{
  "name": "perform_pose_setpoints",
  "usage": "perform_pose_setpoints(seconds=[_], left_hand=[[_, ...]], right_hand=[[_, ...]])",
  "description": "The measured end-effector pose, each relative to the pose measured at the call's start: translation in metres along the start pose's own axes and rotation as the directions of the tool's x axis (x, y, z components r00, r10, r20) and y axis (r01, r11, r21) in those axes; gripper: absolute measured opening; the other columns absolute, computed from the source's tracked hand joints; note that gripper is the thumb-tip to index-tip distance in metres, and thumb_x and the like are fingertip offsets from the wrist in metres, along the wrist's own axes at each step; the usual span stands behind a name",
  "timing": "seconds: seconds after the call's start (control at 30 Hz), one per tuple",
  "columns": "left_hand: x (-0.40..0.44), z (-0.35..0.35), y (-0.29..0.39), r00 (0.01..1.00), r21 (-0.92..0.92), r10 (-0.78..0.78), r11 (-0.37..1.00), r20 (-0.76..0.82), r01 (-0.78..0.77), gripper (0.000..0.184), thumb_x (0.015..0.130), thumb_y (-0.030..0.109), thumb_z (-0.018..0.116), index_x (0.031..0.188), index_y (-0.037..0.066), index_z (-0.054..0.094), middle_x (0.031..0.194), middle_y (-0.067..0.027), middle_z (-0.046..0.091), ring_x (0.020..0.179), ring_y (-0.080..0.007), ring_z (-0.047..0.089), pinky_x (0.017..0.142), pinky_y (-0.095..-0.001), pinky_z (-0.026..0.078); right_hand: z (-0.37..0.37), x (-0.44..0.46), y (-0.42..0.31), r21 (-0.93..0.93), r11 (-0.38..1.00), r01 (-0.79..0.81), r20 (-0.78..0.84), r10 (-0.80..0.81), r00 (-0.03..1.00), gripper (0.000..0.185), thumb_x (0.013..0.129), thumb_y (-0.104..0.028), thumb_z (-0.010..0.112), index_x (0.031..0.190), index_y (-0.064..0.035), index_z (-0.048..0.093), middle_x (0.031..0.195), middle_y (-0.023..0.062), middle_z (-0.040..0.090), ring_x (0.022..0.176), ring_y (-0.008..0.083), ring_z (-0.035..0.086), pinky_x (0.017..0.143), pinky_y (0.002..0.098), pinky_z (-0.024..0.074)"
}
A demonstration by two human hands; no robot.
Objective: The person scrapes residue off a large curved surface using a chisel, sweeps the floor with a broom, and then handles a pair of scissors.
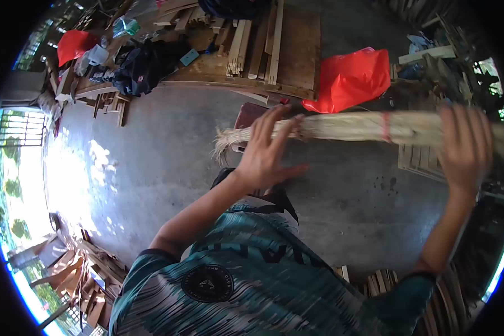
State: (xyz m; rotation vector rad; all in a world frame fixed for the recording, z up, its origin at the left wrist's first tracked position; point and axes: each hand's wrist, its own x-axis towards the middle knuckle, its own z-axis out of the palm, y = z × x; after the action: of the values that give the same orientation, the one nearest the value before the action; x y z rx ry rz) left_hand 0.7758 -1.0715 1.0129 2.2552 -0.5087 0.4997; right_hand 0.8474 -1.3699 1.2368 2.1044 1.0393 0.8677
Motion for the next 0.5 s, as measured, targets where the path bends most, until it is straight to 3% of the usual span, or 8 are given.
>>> perform_pose_setpoints(seconds=[0.07, 0.17, 0.2, 0.3, 0.4, 0.5], left_hand=[[0.008, -0.012, -0.004, 0.997, 0.132, -0.08, 0.988, -0.023, 0.082, 0.093, 0.063, 0.034, 0.086, 0.138, 0.004, 0.04, 0.135, -0.021, 0.045, 0.127, -0.0404, 0.044, 0.102, -0.0508, 0.038], [0.008, -0.013, -0.04, 0.983, 0.217, -0.142, 0.962, -0.115, 0.164, 0.091, 0.065, 0.031, 0.085, 0.138, 0.004, 0.04, 0.131, -0.0199, 0.049, 0.123, -0.0392, 0.048, 0.101, -0.048, 0.04], [0.007, -0.017, -0.051, 0.963, 0.227, -0.226, 0.94, -0.146, 0.255, 0.075, 0.074, 0.025, 0.079, 0.135, 0.003, 0.042, 0.121, -0.0199, 0.057, 0.114, -0.0376, 0.055, 0.097, -0.0464, 0.042], [-0.017, -0.03, -0.112, 0.88, 0.308, -0.463, 0.826, -0.107, 0.472, 0.055, 0.083, 0.02, 0.07, 0.128, 0.002, 0.045, 0.11, -0.0216, 0.061, 0.103, -0.0398, 0.059, 0.088, -0.048, 0.045], [-0.044, -0.039, -0.171, 0.826, 0.354, -0.564, 0.77, -0.012, 0.531, 0.046, 0.086, 0.017, 0.063, 0.125, 0.001, 0.046, 0.103, -0.0197, 0.063, 0.096, -0.0381, 0.061, 0.083, -0.0472, 0.046], [-0.074, -0.044, -0.247, 0.719, 0.344, -0.695, 0.674, -0.005, 0.654, 0.039, 0.088, 0.019, 0.063, 0.117, -0.001, 0.048, 0.1, -0.0237, 0.063, 0.091, -0.0439, 0.06, 0.074, -0.0501, 0.048]], right_hand=[[0.031, 0.058, -0.039, 0.091, 0.995, -0.029, -0.183, 0.046, 0.982, 0.011, 0.071, -0.007, 0.066, 0.08, -0.0091, 0.06, 0.084, 0.0028, 0.061, 0.081, 0.0198, 0.061, 0.082, 0.0328, 0.0496], [0.091, 0.12, -0.103, 0.242, 0.97, 0.037, -0.302, 0.039, 0.952, 0.011, 0.072, -0.011, 0.064, 0.068, -0.0125, 0.054, 0.071, -0.0018, 0.056, 0.071, 0.0146, 0.057, 0.068, 0.0286, 0.0455], [0.103, 0.138, -0.126, 0.284, 0.956, 0.078, -0.309, 0.014, 0.951, 0.008, 0.071, -0.011, 0.064, 0.07, -0.0125, 0.056, 0.071, -0.0015, 0.058, 0.072, 0.0134, 0.057, 0.069, 0.0288, 0.0449], [0.133, 0.188, -0.195, 0.394, 0.902, 0.175, -0.268, -0.069, 0.961, 0.003, 0.074, -0.013, 0.064, 0.074, -0.0127, 0.061, 0.073, -0.001, 0.063, 0.081, 0.0136, 0.06, 0.079, 0.0309, 0.0465], [0.167, 0.229, -0.245, 0.509, 0.808, 0.297, -0.358, -0.114, 0.927, 0.009, 0.079, -0.017, 0.063, 0.084, -0.01, 0.064, 0.088, 0.0038, 0.066, 0.094, 0.019, 0.061, 0.091, 0.0348, 0.0463], [0.185, 0.242, -0.293, 0.852, 0.389, 0.35, -0.409, 0.08, 0.909, 0.018, 0.083, -0.02, 0.061, 0.095, -0.0076, 0.062, 0.104, 0.0071, 0.062, 0.105, 0.0264, 0.059, 0.097, 0.0407, 0.0454]])
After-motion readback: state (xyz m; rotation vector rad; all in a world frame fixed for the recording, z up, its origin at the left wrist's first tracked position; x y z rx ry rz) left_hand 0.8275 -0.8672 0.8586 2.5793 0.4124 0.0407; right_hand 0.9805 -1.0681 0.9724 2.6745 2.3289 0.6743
